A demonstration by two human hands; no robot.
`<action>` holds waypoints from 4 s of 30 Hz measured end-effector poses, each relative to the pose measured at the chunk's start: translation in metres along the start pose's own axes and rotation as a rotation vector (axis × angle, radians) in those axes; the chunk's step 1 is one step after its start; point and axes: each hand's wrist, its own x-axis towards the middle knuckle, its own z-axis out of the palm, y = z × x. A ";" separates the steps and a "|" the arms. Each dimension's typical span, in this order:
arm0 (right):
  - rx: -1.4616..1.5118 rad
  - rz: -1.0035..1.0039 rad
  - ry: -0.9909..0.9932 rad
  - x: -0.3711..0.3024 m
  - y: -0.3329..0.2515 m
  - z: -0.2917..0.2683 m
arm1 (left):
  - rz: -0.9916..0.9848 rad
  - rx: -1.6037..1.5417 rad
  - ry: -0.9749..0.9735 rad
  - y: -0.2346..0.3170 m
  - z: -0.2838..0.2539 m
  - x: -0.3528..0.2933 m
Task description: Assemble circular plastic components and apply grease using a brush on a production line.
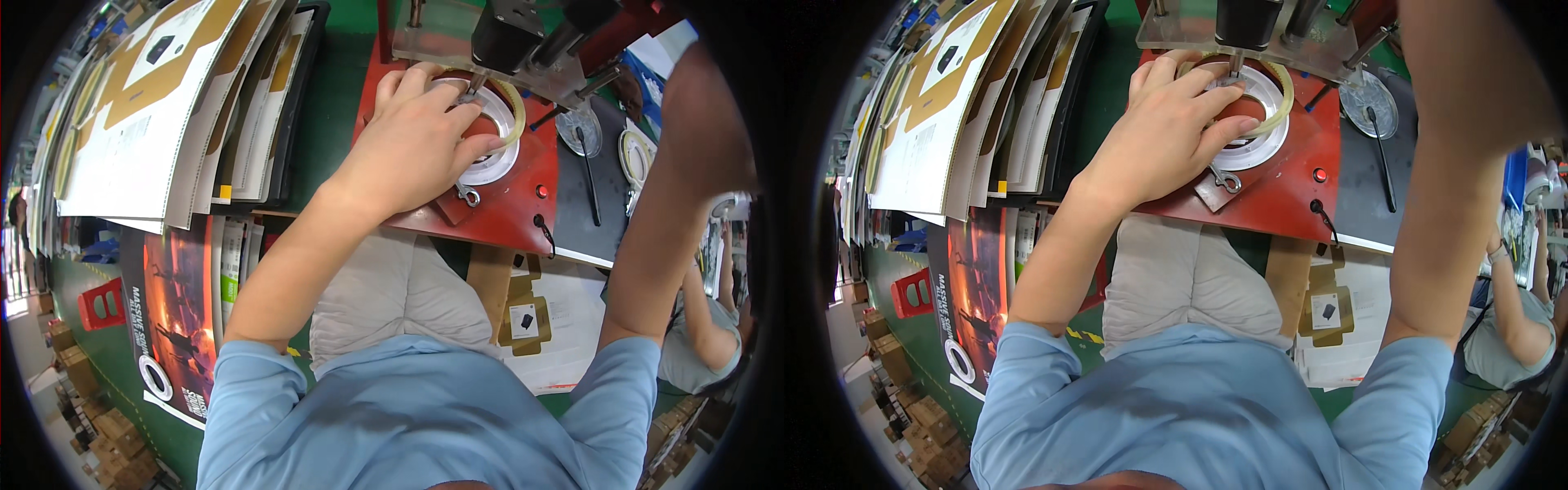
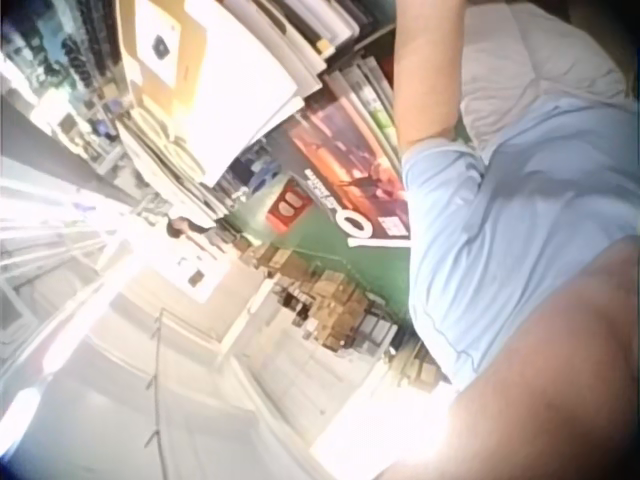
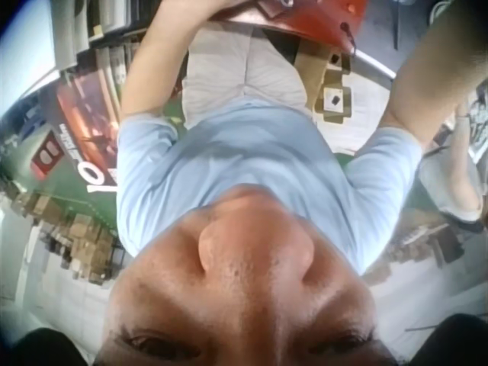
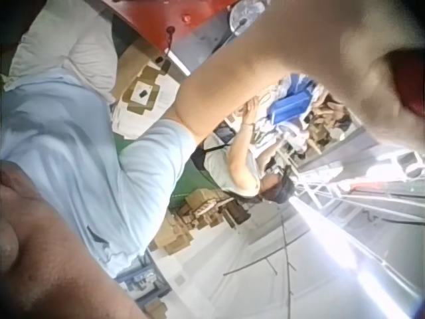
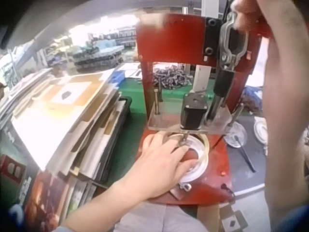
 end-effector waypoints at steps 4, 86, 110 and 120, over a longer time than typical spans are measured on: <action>-0.060 -0.061 -0.002 -0.016 -0.159 0.015 | 0.025 -0.173 0.107 -0.001 -0.013 -0.025; -0.199 0.137 -0.725 -0.115 -0.213 0.105 | 0.080 -0.312 -0.041 -0.006 -0.043 -0.026; -0.212 0.148 -0.773 -0.111 -0.217 0.110 | 0.141 -0.205 0.057 -0.016 -0.030 -0.060; -0.318 0.037 -0.758 -0.114 -0.227 0.112 | 0.042 -0.309 0.136 -0.011 -0.019 -0.068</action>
